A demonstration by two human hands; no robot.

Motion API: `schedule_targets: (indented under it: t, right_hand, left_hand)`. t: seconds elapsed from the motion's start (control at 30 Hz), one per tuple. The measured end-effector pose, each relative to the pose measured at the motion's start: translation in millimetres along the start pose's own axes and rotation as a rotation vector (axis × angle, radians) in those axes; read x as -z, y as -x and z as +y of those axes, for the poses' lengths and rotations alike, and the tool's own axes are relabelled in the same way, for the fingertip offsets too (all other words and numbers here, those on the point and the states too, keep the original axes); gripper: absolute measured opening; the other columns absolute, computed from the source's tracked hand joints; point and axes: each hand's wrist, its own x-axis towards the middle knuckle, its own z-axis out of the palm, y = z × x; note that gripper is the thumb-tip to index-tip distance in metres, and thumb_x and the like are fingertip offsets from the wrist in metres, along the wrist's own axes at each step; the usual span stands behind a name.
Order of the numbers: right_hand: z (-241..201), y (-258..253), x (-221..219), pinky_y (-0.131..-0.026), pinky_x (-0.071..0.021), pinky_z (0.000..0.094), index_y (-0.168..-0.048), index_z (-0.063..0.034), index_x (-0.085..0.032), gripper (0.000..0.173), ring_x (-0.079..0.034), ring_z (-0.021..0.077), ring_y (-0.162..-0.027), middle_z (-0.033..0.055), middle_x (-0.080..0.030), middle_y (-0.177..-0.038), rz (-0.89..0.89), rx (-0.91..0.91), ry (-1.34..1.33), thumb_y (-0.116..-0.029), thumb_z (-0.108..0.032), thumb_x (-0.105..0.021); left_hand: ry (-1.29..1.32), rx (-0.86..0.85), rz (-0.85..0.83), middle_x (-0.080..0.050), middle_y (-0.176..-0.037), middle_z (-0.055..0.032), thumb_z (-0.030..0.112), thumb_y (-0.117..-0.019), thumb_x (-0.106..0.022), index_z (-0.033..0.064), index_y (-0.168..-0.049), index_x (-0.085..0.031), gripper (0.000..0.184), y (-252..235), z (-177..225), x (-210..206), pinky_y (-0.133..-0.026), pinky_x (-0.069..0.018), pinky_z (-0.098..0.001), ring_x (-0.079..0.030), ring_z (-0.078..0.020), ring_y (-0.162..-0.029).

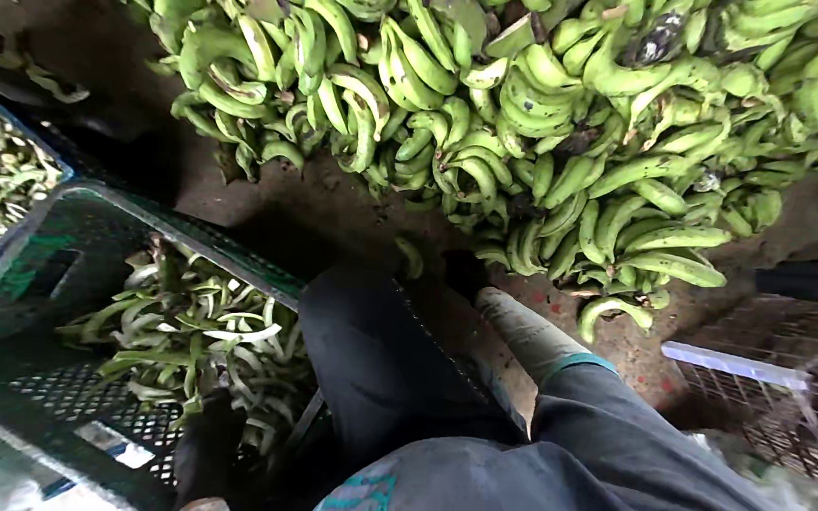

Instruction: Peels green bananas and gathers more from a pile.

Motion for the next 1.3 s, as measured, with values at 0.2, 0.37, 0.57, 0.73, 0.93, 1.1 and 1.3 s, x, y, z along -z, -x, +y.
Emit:
schedule_targets:
  t: [0.2,0.37,0.57,0.73,0.93,1.1,1.3]
  right_hand:
    - [-63.3,-33.4,-22.5,-0.103,-0.0476,0.0607,-0.146,-0.0071,-0.053,0.054,-0.058,0.0407,-0.126,0.0228,-0.059,-0.139,0.132,-0.069,-0.230,-0.0996,-0.034,-0.058]
    - [-92.6,-56.3,-31.9,-0.108,-0.0436,0.0594,-0.151,-0.0051,-0.045,0.059,-0.052,0.0420,-0.133,0.0242,-0.052,-0.146,0.133,-0.051,-0.088,-0.1008,-0.034,-0.059]
    - [-84.0,-84.3,-27.9,-0.115,-0.0384,0.0546,-0.152,-0.0039,-0.043,0.065,-0.048,0.0377,-0.139,0.0229,-0.049,-0.150,-0.127,-0.118,-0.227,-0.0996,-0.038,-0.062]
    - [-106.8,-70.2,21.4,-0.099,-0.0521,0.0432,-0.150,-0.0024,-0.041,0.056,-0.061,0.0281,-0.118,0.0208,-0.058,-0.136,-0.065,0.080,-0.706,-0.1017,-0.022,-0.061]
    - [-221.8,11.8,120.5,-0.079,-0.0568,0.0407,-0.150,-0.0239,-0.044,0.058,-0.065,0.0218,-0.098,0.0082,-0.062,-0.131,-0.111,0.411,-0.949,-0.0974,-0.032,-0.066]
    - [-293.9,85.0,148.1,-0.073,-0.0580,0.0338,-0.150,-0.0243,-0.041,0.056,-0.066,0.0161,-0.093,0.0046,-0.063,-0.125,-0.108,0.837,-0.872,-0.0991,-0.026,-0.062]
    - [-328.2,135.4,137.0,-0.083,-0.0591,0.0342,-0.155,-0.0246,-0.036,0.063,-0.066,0.0139,-0.103,0.0064,-0.061,-0.133,-0.050,1.057,-0.648,-0.0988,-0.022,-0.064]
  left_hand:
    - [0.555,0.052,0.138,-0.056,-0.138,-0.0302,0.033,-0.1065,-0.053,-0.0040,-0.147,-0.044,0.055,12.3,11.5,22.0,-0.104,-0.0461,-0.0600,-0.059,-0.0416,-0.124]
    - [0.884,0.059,0.108,-0.061,-0.118,-0.0184,0.039,-0.1057,-0.053,0.0045,-0.144,-0.045,0.053,27.3,28.3,19.9,-0.076,-0.0552,-0.0454,-0.063,-0.0228,-0.089]
    - [0.909,-0.141,0.071,-0.064,-0.117,-0.0156,0.046,-0.1049,-0.046,0.0035,-0.147,-0.045,0.060,24.8,33.0,18.2,-0.083,-0.0567,-0.0415,-0.065,-0.0198,-0.094]
    - [1.130,-0.214,0.056,-0.066,-0.102,-0.0047,0.052,-0.1057,-0.042,0.0064,-0.143,-0.050,0.060,28.4,62.9,44.1,-0.075,-0.0574,-0.0322,-0.065,-0.0124,-0.083]
    - [1.234,-0.600,0.142,-0.066,-0.095,-0.0006,0.050,-0.1046,-0.045,0.0024,-0.138,-0.054,0.059,49.6,105.1,96.2,-0.072,-0.0565,-0.0276,-0.063,-0.0078,-0.079]
    - [1.487,-0.759,0.144,-0.061,-0.084,0.0009,0.043,-0.1095,-0.037,0.0026,-0.129,-0.054,0.048,67.0,112.7,118.4,-0.067,-0.0535,-0.0244,-0.059,-0.0072,-0.072]
    - [1.748,-0.957,0.373,-0.059,-0.076,0.0079,0.058,-0.1043,-0.042,0.0130,-0.116,-0.059,0.050,104.0,87.3,152.3,-0.055,-0.0463,-0.0166,-0.053,-0.0010,-0.062]
